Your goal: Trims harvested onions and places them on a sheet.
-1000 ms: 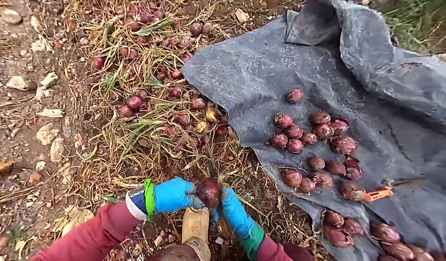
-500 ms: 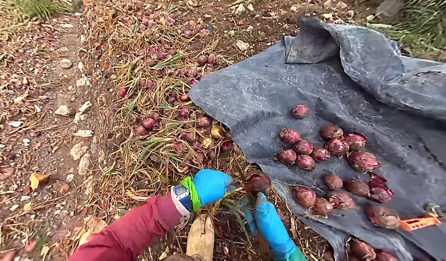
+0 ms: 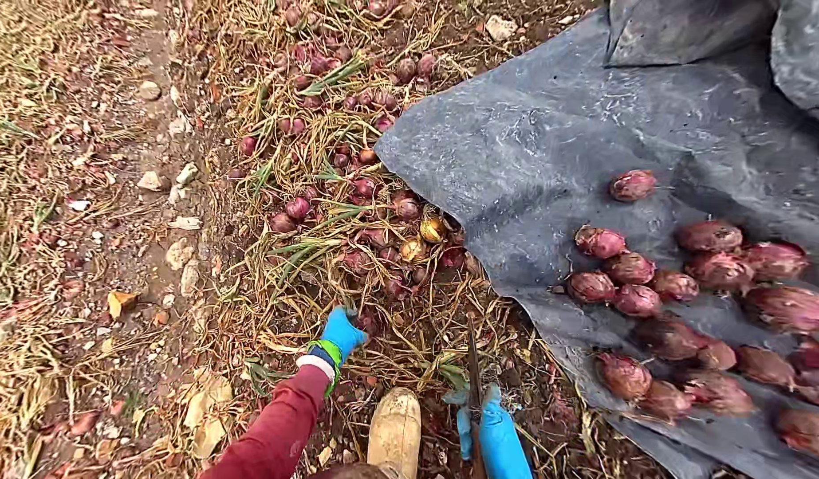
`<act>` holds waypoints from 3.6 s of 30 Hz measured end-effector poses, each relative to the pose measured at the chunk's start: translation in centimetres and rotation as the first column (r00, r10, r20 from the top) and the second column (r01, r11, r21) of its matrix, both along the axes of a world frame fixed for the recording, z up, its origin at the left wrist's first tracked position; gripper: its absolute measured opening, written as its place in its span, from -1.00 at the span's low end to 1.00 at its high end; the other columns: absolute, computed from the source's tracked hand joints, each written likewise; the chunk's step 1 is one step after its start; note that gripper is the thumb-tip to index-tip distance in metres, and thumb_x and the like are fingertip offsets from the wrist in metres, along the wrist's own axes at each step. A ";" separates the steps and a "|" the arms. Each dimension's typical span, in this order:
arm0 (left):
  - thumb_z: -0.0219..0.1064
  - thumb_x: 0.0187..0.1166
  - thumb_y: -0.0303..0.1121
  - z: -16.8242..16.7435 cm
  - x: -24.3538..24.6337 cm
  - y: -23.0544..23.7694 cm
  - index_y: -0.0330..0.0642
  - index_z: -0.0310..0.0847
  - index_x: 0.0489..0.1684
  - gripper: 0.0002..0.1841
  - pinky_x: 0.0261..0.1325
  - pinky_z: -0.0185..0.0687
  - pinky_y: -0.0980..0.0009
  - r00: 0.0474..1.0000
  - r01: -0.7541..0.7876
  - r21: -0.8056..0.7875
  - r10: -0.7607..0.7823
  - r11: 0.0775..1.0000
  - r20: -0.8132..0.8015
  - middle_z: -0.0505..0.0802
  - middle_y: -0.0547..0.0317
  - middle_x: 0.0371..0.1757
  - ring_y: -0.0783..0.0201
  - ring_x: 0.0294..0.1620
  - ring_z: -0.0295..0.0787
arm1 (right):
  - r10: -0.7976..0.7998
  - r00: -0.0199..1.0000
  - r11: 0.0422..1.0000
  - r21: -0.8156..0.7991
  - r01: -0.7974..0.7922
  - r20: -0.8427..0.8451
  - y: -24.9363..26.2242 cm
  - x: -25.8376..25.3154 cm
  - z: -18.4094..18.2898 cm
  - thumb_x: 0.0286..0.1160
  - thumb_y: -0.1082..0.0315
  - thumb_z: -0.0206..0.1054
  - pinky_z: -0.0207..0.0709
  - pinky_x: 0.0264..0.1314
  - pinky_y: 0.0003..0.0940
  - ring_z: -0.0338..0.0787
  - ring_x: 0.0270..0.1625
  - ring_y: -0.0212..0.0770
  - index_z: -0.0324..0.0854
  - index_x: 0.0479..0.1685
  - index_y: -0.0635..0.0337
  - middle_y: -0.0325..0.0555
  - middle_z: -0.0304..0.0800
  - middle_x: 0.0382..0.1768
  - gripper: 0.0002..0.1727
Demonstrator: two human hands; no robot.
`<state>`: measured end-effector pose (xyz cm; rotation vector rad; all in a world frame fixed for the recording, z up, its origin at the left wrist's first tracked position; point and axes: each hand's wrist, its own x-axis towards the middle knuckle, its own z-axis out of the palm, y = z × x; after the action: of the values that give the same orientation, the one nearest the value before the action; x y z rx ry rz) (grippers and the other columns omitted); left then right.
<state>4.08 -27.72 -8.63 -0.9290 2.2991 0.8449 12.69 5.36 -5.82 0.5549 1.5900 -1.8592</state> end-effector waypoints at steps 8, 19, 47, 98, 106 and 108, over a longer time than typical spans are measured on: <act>0.49 0.31 -0.18 -0.9 9.7 -0.9 0.00 0.31 0.74 -0.16 0.40 0.63 -0.31 0.863 0.411 -0.050 -0.371 0.910 0.345 0.78 -0.15 0.40 -0.19 0.39 0.76 | -0.038 0.999 0.998 0.046 0.037 0.027 -0.4 5.0 2.9 0.65 -0.42 -0.75 0.58 -0.74 -0.17 0.60 -0.77 -0.11 0.73 0.09 0.29 0.04 0.66 -0.69 0.16; 0.21 0.73 -0.09 16.0 -0.6 7.5 -0.01 0.62 0.37 -0.63 0.24 0.68 -0.23 0.499 0.866 -0.014 -0.865 0.499 0.053 0.87 -0.04 0.12 -0.11 0.19 0.83 | 0.130 0.944 0.974 -0.138 -0.178 -0.303 -3.6 -1.6 4.5 0.24 -0.74 -0.01 0.62 -0.69 -0.24 0.62 -0.74 -0.19 0.71 -0.12 0.21 -0.13 0.65 -0.66 0.06; 0.41 0.57 0.06 14.8 -4.4 -7.6 -0.09 0.74 0.30 -0.50 0.26 0.63 -0.39 0.924 0.334 -0.569 -0.381 0.751 0.039 0.80 -0.20 0.34 -0.28 0.35 0.74 | -0.162 0.983 0.985 0.046 0.166 -0.082 0.6 -0.1 0.9 0.60 -0.46 -0.75 0.59 -0.76 -0.13 0.58 -0.79 -0.10 0.67 0.04 0.24 -0.01 0.59 -0.72 0.14; 0.39 0.41 -0.73 12.3 -6.9 4.9 -0.12 0.39 0.72 -0.25 0.41 0.78 0.09 0.838 0.359 0.712 0.128 0.603 -0.530 0.75 0.02 0.48 0.09 0.39 0.77 | 0.059 0.991 0.980 -0.183 -0.080 -0.118 -2.4 -4.8 0.0 0.35 -0.73 -0.47 0.62 -0.70 -0.22 0.61 -0.72 -0.14 0.67 0.17 0.26 -0.06 0.66 -0.62 0.23; 0.64 0.23 0.23 11.4 -6.3 7.2 0.03 0.70 0.27 -0.32 0.20 0.81 0.14 0.712 0.687 0.426 -0.661 0.589 -0.235 0.91 0.27 -0.04 0.36 0.02 0.86 | 0.008 0.950 1.000 -0.013 -0.012 -0.311 -2.0 -9.3 2.7 0.17 -0.72 0.13 0.62 -0.65 -0.30 0.65 -0.71 -0.24 0.64 -0.51 0.10 -0.17 0.67 -0.69 -0.07; 0.57 0.29 0.30 11.6 -6.6 6.8 0.01 0.78 0.16 -0.36 0.20 0.78 0.12 0.621 0.760 0.403 -0.752 0.510 -0.221 0.92 0.26 -0.08 0.35 0.01 0.87 | 0.089 0.933 0.996 0.060 -0.073 -0.348 -2.2 -9.7 3.4 0.15 -0.78 0.03 0.63 -0.61 -0.34 0.65 -0.68 -0.30 0.64 -0.49 0.06 -0.24 0.68 -0.68 -0.03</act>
<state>-2.56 -20.92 2.97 0.3365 2.0288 0.9008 2.99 3.12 -2.47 0.1755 1.8561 -1.9413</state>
